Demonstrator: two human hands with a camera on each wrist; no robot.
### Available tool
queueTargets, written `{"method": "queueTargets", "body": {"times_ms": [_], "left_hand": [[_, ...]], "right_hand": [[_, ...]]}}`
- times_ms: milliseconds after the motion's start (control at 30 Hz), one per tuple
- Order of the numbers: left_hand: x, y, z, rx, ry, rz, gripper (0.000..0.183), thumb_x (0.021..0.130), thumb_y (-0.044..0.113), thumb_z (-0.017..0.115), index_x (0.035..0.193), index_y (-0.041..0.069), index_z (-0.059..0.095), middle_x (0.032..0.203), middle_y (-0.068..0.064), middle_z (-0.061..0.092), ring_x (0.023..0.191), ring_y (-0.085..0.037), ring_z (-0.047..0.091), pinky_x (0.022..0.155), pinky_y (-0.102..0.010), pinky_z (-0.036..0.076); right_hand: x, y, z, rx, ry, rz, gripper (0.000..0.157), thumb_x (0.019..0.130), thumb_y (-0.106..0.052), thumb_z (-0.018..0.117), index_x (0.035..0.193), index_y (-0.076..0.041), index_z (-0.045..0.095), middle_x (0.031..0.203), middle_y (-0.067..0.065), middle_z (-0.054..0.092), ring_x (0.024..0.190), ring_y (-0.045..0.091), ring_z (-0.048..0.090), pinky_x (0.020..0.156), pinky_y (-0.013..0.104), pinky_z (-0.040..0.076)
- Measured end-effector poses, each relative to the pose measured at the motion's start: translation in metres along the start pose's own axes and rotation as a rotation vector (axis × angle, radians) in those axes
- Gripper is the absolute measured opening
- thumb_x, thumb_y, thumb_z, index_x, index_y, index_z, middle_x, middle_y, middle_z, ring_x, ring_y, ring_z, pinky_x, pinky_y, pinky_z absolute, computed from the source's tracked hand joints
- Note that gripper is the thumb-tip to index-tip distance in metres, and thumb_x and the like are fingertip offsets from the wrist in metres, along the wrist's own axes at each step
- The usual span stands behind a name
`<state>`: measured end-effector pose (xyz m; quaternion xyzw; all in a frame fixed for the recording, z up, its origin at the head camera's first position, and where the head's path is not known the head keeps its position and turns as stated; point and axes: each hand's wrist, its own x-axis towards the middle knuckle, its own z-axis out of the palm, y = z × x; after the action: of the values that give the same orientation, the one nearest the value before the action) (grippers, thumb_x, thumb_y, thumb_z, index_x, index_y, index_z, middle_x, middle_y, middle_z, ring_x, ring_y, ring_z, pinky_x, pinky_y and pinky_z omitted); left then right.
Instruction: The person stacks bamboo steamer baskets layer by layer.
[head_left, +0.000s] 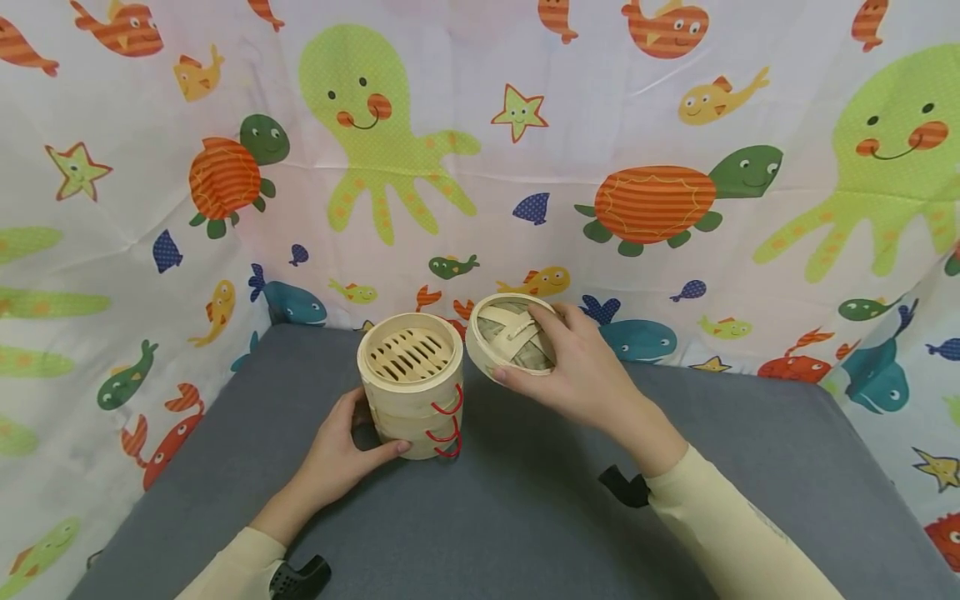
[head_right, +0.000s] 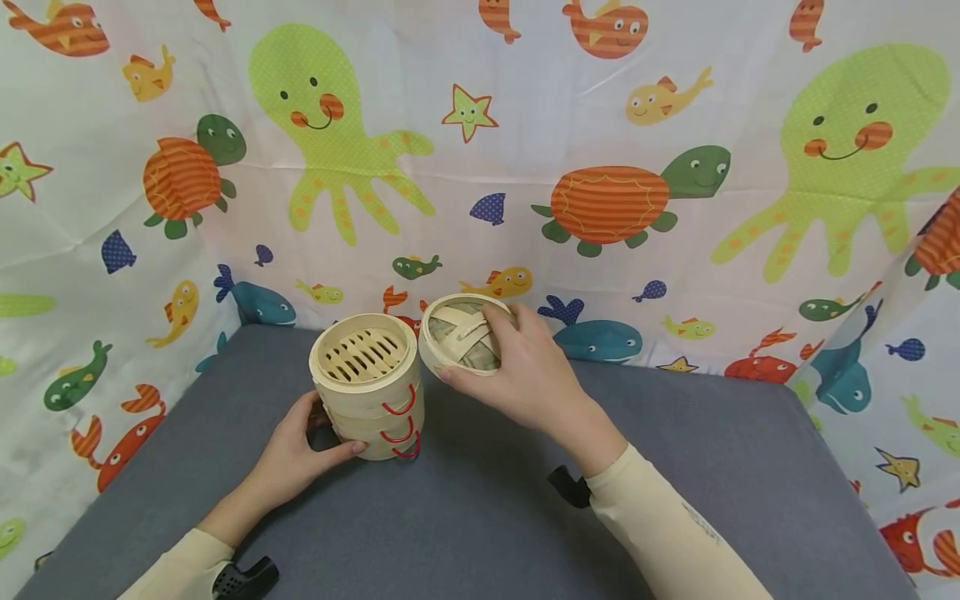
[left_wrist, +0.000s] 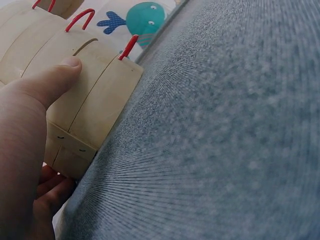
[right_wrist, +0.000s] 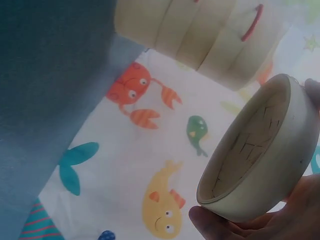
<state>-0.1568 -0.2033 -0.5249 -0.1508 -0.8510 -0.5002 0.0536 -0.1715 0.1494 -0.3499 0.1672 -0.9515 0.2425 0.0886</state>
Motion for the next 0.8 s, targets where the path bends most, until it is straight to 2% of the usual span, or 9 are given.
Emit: {"method": "queueTargets", "body": {"times_ms": [167, 333, 500, 800], "left_hand": [[0.000, 0.000, -0.001, 0.006, 0.003, 0.005, 0.100, 0.085, 0.039, 0.098, 0.160, 0.004, 0.042, 0.145, -0.012, 0.054, 0.128, -0.029, 0.061, 0.105, -0.053, 0.056], [0.000, -0.001, 0.001, 0.010, 0.004, 0.009, 0.100, 0.085, 0.039, 0.098, 0.160, 0.004, 0.042, 0.145, -0.012, 0.054, 0.128, -0.028, 0.061, 0.104, -0.053, 0.056], [0.001, -0.002, 0.001, 0.012, -0.002, 0.000, 0.100, 0.085, 0.041, 0.098, 0.160, 0.005, 0.042, 0.146, -0.012, 0.054, 0.129, -0.028, 0.061, 0.105, -0.053, 0.056], [0.000, -0.001, -0.001, 0.010, -0.001, 0.001, 0.100, 0.085, 0.040, 0.098, 0.160, 0.005, 0.042, 0.145, -0.012, 0.054, 0.129, -0.029, 0.061, 0.105, -0.053, 0.056]], "right_hand": [[0.008, -0.009, 0.002, 0.017, 0.001, -0.031, 0.100, 0.086, -0.077, 0.077, 0.162, -0.017, 0.053, 0.154, 0.015, 0.050, 0.131, 0.034, 0.050, 0.096, 0.052, 0.051], [0.015, -0.019, 0.006, 0.035, 0.008, -0.092, 0.100, 0.085, -0.075, 0.079, 0.159, -0.013, 0.055, 0.149, 0.016, 0.052, 0.128, 0.031, 0.051, 0.092, 0.049, 0.052], [0.023, -0.028, 0.011, 0.043, -0.001, -0.144, 0.101, 0.085, -0.072, 0.080, 0.159, -0.009, 0.054, 0.152, 0.020, 0.050, 0.132, 0.035, 0.050, 0.099, 0.053, 0.053], [0.035, -0.042, 0.023, 0.045, -0.038, -0.162, 0.102, 0.086, -0.075, 0.075, 0.163, -0.011, 0.051, 0.162, 0.022, 0.043, 0.143, 0.038, 0.046, 0.108, 0.061, 0.051]]}}
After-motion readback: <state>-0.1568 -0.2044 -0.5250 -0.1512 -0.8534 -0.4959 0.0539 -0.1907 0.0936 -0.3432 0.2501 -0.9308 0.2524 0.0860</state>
